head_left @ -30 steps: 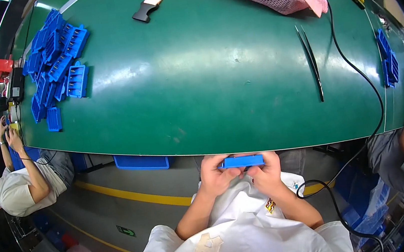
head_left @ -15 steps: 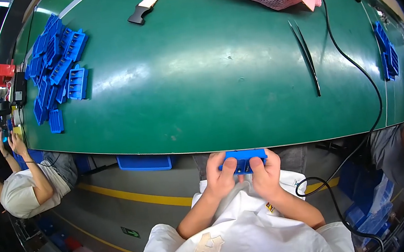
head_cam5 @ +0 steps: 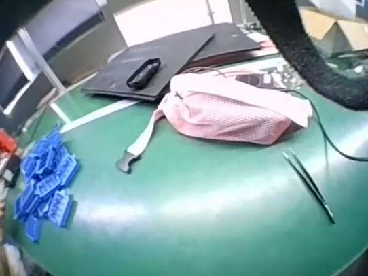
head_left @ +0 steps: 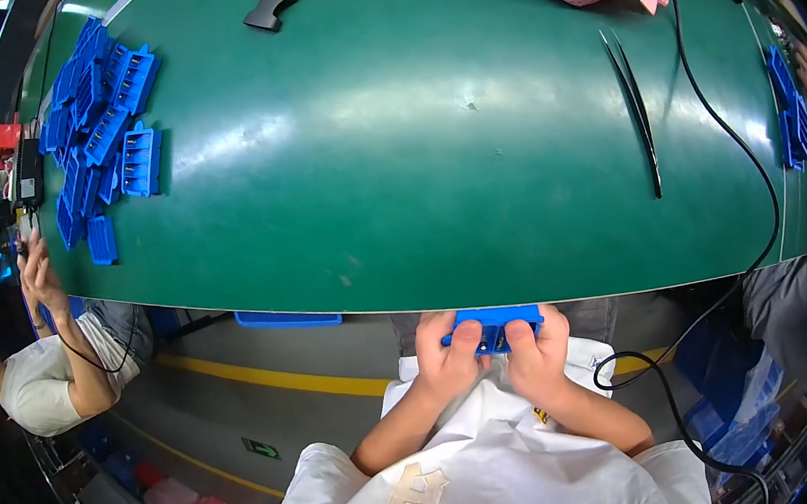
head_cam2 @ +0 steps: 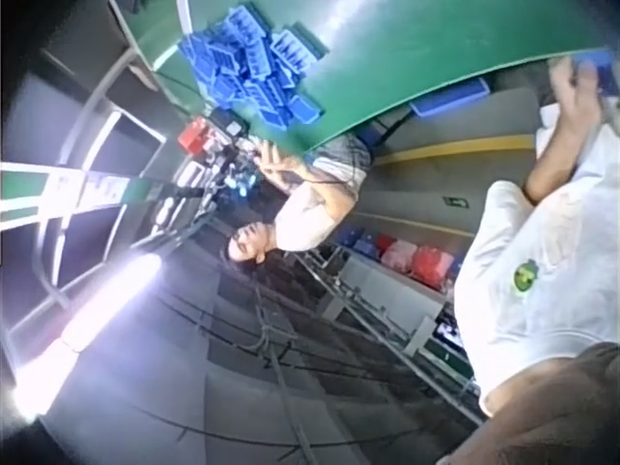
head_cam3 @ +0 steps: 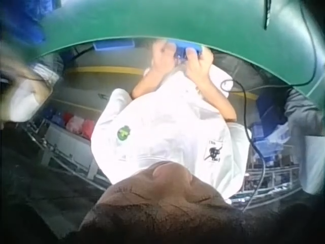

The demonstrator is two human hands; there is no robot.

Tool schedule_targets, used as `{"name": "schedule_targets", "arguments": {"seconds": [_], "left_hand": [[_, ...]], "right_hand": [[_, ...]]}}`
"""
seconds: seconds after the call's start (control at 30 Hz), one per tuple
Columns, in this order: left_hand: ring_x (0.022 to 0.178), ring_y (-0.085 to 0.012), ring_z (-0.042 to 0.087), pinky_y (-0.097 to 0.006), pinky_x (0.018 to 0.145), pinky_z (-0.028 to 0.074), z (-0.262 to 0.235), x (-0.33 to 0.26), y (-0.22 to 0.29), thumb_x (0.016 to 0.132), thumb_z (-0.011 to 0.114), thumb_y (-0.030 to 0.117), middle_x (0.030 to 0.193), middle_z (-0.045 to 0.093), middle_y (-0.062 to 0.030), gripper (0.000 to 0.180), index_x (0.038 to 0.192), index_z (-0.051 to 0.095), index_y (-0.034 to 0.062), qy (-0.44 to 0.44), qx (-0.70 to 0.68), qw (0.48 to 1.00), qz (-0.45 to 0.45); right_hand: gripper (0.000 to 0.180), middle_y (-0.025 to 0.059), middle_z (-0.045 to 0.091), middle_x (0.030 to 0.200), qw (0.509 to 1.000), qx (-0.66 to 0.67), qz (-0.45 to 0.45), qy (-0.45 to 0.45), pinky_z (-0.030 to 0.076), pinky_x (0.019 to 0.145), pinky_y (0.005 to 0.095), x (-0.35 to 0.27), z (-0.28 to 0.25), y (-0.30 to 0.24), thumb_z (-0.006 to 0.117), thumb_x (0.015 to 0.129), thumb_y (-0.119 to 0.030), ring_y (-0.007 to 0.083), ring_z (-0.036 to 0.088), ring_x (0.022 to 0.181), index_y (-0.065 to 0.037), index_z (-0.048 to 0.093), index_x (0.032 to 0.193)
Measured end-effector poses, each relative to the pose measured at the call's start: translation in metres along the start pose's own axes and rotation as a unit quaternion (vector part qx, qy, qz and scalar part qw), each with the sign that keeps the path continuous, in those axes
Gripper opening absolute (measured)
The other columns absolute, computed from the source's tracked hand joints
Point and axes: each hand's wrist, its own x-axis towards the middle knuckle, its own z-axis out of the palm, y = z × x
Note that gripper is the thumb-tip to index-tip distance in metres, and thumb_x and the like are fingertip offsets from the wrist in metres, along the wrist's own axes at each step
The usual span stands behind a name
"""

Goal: Assembling small electronic components into blue plastic housings on a factory production line.

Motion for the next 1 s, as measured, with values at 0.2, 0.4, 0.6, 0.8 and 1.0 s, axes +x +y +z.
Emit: {"name": "schedule_targets", "arguments": {"seconds": [0.2,0.4,0.6,0.8,1.0], "left_hand": [[0.043,-0.0122,0.051,-0.023,0.036,0.038,0.006,-0.003,0.013,0.092,0.043,0.043,0.067,0.057,-0.009,0.047,0.09,0.053,-0.0034,-0.001,0.008,0.997,-0.075],[0.043,-0.0132,0.05,-0.025,0.036,0.038,0.011,-0.009,0.036,0.092,0.044,0.041,0.067,0.056,-0.0086,0.04,0.086,0.051,0.0022,0.046,-0.022,0.983,-0.177],[0.04,-0.0047,0.043,-0.021,0.035,0.031,0.031,0.005,0.07,0.092,0.049,0.031,0.055,0.05,0.002,0.032,0.077,0.059,0.0046,0.171,-0.002,0.925,-0.34],[0.042,-0.0062,0.045,-0.021,0.036,0.032,0.017,-0.001,0.052,0.094,0.045,0.033,0.058,0.052,-0.0014,0.036,0.081,0.059,0.0019,0.052,-0.046,0.963,-0.261],[0.079,-0.0127,0.057,-0.027,0.073,0.046,-0.054,0.016,0.098,0.089,0.054,0.017,0.086,0.063,-0.0087,0.02,0.098,0.061,0.0002,-0.116,0.158,0.977,-0.086]], "right_hand": [[0.024,0.0078,0.058,0.074,0.992,0.064,0.094,0.046,0.043,0.045,0.0239,-0.006,0.005,-0.007,0.052,0.09,-0.019,0.0123,0.055,0.052,0.004,0.051,0.096],[0.017,0.0058,0.058,0.072,0.984,0.026,0.164,0.06,0.042,0.047,0.0243,-0.005,0.01,-0.025,0.051,0.089,-0.013,0.0106,0.054,0.056,0.003,0.054,0.093],[0.022,0.001,0.053,0.069,0.939,-0.094,0.268,0.193,0.039,0.053,0.0255,-0.013,0.021,-0.031,0.05,0.09,-0.019,0.0072,0.045,0.063,-0.002,0.055,0.078],[0.023,0.0016,0.051,0.079,0.965,-0.038,0.23,0.117,0.039,0.054,0.0223,-0.009,0.014,-0.033,0.044,0.094,-0.028,0.0067,0.048,0.065,-0.006,0.049,0.093],[0.025,0.011,0.064,0.085,0.96,-0.039,0.226,-0.163,0.05,0.064,0.0263,0.005,-0.012,-0.051,0.046,0.089,-0.01,0.0158,0.062,0.08,0.007,0.058,0.104]]}}
